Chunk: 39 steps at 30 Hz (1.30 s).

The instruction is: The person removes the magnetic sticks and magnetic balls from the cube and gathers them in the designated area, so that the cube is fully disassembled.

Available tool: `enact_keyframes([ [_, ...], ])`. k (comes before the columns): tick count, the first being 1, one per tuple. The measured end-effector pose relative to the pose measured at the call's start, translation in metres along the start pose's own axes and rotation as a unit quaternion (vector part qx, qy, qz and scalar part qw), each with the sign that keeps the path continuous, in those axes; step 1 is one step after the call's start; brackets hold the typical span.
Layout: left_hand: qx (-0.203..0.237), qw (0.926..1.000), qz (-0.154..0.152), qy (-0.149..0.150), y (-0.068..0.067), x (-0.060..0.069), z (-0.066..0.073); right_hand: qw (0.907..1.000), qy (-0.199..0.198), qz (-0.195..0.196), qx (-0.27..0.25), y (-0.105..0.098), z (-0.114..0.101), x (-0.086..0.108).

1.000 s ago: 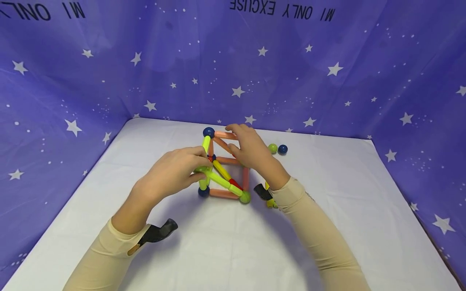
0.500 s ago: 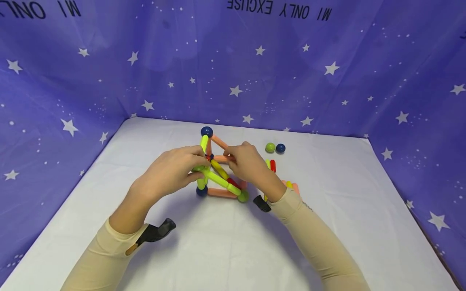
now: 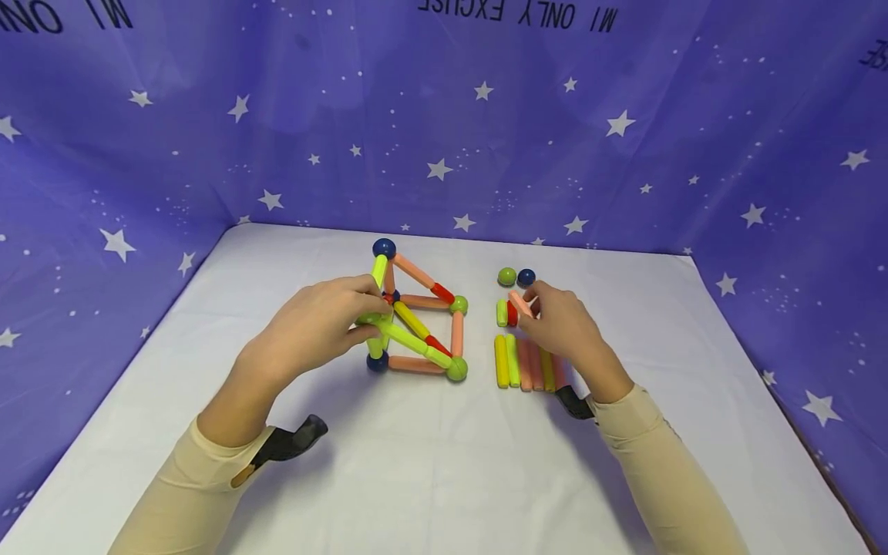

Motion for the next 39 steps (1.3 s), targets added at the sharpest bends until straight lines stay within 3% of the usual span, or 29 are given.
enact_keyframes([
  [9, 0.005, 1.0000, 0.005, -0.002, -0.002, 0.002, -0.001, 0.9952, 0.069, -0.053, 0.045, -0.002, 0.055, 0.022],
  [15, 0.004, 0.9999, 0.000, -0.009, -0.004, 0.002, 0.000, 0.9872, 0.092, -0.122, 0.044, 0.001, 0.068, 0.034],
  [20, 0.003, 0.9999, -0.002, -0.010, -0.004, 0.002, -0.001, 0.9848, 0.096, -0.142, 0.026, 0.005, 0.069, 0.038],
  [24, 0.004, 1.0000, 0.001, -0.005, -0.004, 0.001, -0.001, 0.9875, 0.089, -0.124, 0.039, 0.001, 0.064, 0.038],
  [28, 0.004, 1.0000, 0.000, -0.003, -0.004, 0.000, -0.001, 0.9922, 0.069, -0.079, 0.067, -0.006, 0.051, 0.032],
  [32, 0.006, 1.0000, -0.004, -0.004, -0.003, 0.000, -0.002, 0.9949, 0.050, -0.045, 0.075, -0.010, 0.029, 0.025],
  [39, 0.004, 1.0000, -0.005, -0.001, -0.002, 0.001, 0.000, 0.9985, 0.007, -0.026, 0.048, -0.009, -0.017, 0.017],
])
Point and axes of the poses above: each hand's wrist, its own x-axis away from the middle knuckle, its own y-axis out of the palm, z = x × y, the point moved 2 cm from there along -x, towards the middle knuckle, and after that the axes turned 2 degrees about z, right-handed, at the moved point
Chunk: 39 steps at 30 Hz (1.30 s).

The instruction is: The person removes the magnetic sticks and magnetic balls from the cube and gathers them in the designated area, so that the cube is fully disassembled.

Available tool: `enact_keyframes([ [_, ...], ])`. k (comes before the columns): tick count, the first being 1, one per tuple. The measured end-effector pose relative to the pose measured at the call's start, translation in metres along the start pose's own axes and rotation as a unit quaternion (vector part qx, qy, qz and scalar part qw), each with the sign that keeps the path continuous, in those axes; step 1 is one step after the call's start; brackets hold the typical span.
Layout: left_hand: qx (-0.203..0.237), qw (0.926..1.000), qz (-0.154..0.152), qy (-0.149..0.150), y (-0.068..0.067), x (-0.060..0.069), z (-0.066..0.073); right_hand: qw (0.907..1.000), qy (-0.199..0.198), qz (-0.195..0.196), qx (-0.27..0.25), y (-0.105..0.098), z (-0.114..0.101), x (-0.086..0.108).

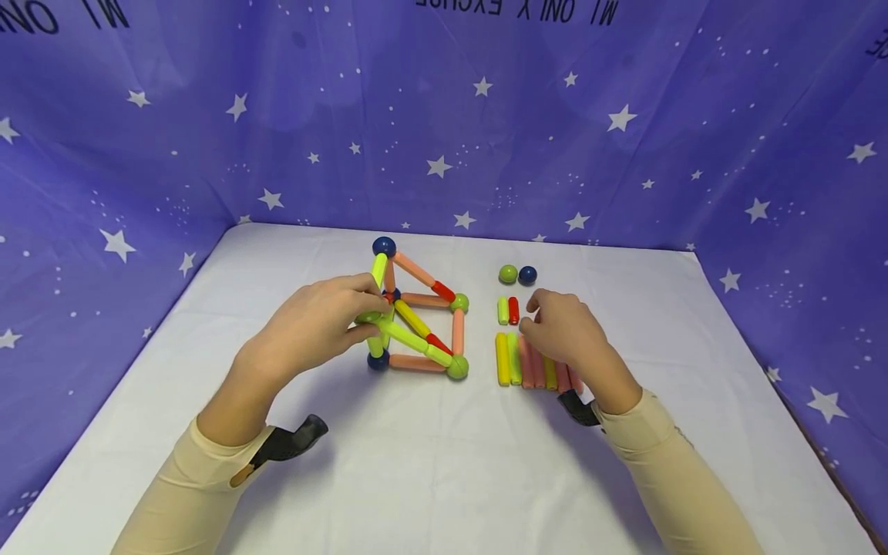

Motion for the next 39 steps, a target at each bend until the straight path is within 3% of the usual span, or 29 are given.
enact_keyframes([
  [6, 0.004, 1.0000, 0.001, 0.000, 0.001, 0.001, -0.002, 0.9972, -0.069, 0.018, -0.023, 0.009, -0.042, -0.006],
  [10, 0.007, 1.0000, 0.002, 0.002, 0.001, 0.000, -0.001, 0.9906, -0.124, 0.030, -0.048, 0.018, -0.068, -0.006],
  [13, 0.004, 1.0000, 0.003, 0.005, 0.002, -0.001, -0.001, 0.9780, -0.191, 0.035, -0.077, 0.025, -0.086, -0.004],
  [17, 0.000, 0.9999, 0.006, 0.008, 0.002, -0.001, -0.002, 0.9526, -0.285, 0.031, -0.102, 0.036, -0.110, -0.003],
  [21, 0.001, 0.9999, 0.010, 0.010, 0.001, 0.000, -0.003, 0.9322, -0.344, 0.052, -0.100, 0.047, -0.129, -0.004],
  [25, 0.001, 0.9999, 0.013, 0.011, 0.001, 0.000, -0.003, 0.9248, -0.356, 0.106, -0.081, 0.058, -0.138, -0.004],
  [28, 0.000, 0.9999, 0.013, 0.011, 0.001, 0.000, -0.003, 0.9183, -0.367, 0.123, -0.084, 0.063, -0.138, -0.003],
  [32, -0.008, 0.9999, 0.012, 0.008, 0.001, 0.000, -0.003, 0.9088, -0.390, 0.111, -0.099, 0.064, -0.137, 0.001],
  [39, -0.011, 0.9999, 0.005, 0.004, 0.001, -0.001, -0.004, 0.9078, -0.371, 0.074, -0.182, 0.059, -0.121, 0.004],
])
Point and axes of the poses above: each hand's wrist, its own x-axis away from the middle knuckle, its own y-axis out of the palm, z = x × y, the point moved 2 cm from there along -x, towards the middle knuckle, and after that the axes turned 2 degrees about z, right-handed, at the moved point
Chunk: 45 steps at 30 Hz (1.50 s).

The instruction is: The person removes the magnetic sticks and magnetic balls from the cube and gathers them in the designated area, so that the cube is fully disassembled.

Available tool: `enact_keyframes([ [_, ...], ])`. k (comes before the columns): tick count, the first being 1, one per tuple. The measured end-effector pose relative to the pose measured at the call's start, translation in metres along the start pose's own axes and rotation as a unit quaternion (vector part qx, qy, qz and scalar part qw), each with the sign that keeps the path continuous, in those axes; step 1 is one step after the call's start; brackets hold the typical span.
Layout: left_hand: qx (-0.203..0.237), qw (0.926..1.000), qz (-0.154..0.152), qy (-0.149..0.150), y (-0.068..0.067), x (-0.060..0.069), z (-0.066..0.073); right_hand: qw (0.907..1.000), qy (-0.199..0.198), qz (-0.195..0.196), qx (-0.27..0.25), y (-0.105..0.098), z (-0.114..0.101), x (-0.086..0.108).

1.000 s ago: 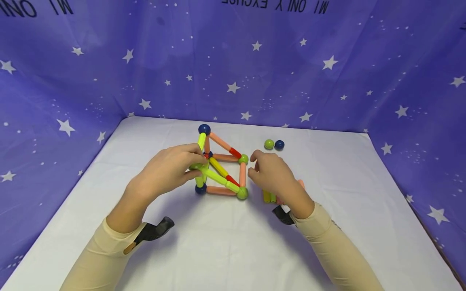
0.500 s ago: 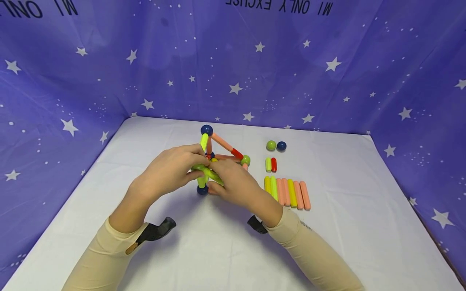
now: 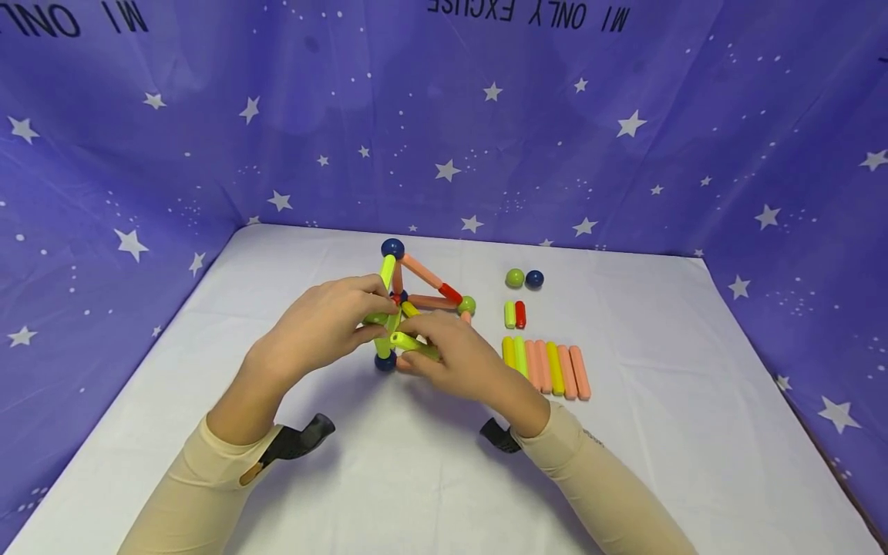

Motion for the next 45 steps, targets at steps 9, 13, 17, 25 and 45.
enact_keyframes([
  [9, -0.007, 0.9999, -0.013, -0.007, 0.001, -0.001, 0.001, 0.9725, 0.117, 0.028, -0.199, -0.017, 0.005, 0.009],
  [13, -0.005, 0.9999, -0.014, -0.006, 0.002, -0.001, 0.002, 0.9636, 0.155, 0.046, -0.212, -0.030, -0.002, 0.013],
  [17, 0.000, 0.9999, -0.014, -0.006, 0.002, -0.002, 0.002, 0.9688, 0.176, 0.064, -0.163, -0.046, 0.001, 0.021],
  [25, 0.002, 0.9998, -0.017, -0.010, 0.001, -0.002, 0.002, 0.9650, 0.211, 0.110, -0.110, -0.074, 0.021, 0.048],
  [45, 0.011, 0.9995, -0.021, -0.019, -0.002, 0.000, 0.003, 0.9016, 0.418, 0.031, 0.107, -0.109, 0.110, 0.136],
])
Point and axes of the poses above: each hand's wrist, its own x-axis away from the middle knuckle, its own y-axis out of the palm, z = x × y, the point moved 2 cm from there along -x, towards the middle knuckle, and after that the axes turned 2 degrees about z, right-handed, at the moved point
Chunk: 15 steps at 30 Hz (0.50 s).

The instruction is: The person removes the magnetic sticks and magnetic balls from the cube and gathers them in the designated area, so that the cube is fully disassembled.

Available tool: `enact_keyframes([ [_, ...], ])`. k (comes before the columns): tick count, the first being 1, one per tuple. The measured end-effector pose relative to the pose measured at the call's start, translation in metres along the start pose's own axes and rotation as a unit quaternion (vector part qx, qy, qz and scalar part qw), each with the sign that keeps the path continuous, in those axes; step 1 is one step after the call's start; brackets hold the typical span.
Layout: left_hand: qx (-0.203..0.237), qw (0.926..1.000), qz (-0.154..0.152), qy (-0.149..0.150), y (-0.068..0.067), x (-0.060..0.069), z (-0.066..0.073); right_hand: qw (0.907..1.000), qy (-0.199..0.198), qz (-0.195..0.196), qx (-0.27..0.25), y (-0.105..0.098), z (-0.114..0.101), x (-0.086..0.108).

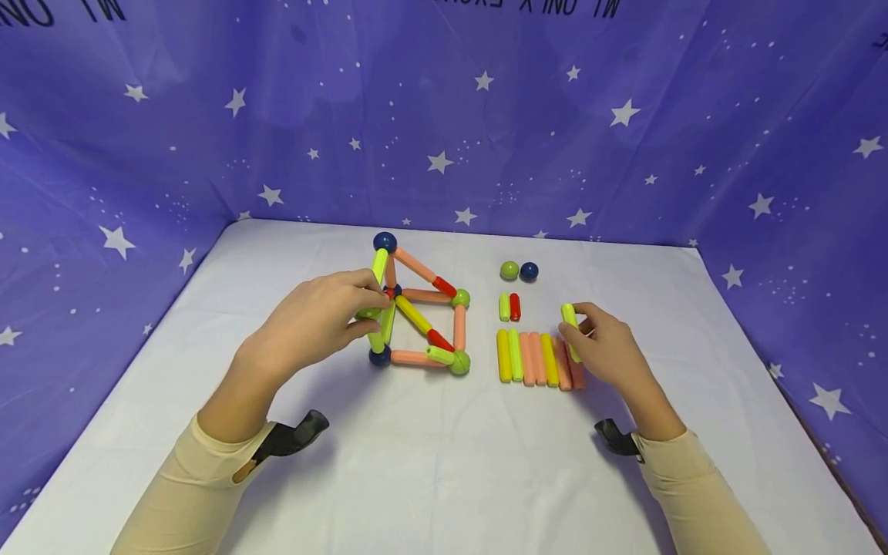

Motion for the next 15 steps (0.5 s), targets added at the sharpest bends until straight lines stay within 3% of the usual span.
enact_keyframes([
  [8, -0.003, 1.0000, 0.000, 0.003, 0.000, -0.001, 0.000, 0.9921, 0.067, -0.064, 0.086, 0.001, 0.028, 0.004],
  [15, -0.010, 0.9999, -0.004, 0.001, 0.001, -0.001, 0.000, 0.9912, 0.054, -0.088, 0.084, 0.003, 0.031, 0.006],
])
Point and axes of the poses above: each hand's wrist, its own x-axis away from the middle knuckle, its own y-axis out of the palm, z = x × y, the point moved 2 cm from there along -x, towards the middle knuckle, and after that the axes turned 2 degrees about z, right-handed, at the moved point
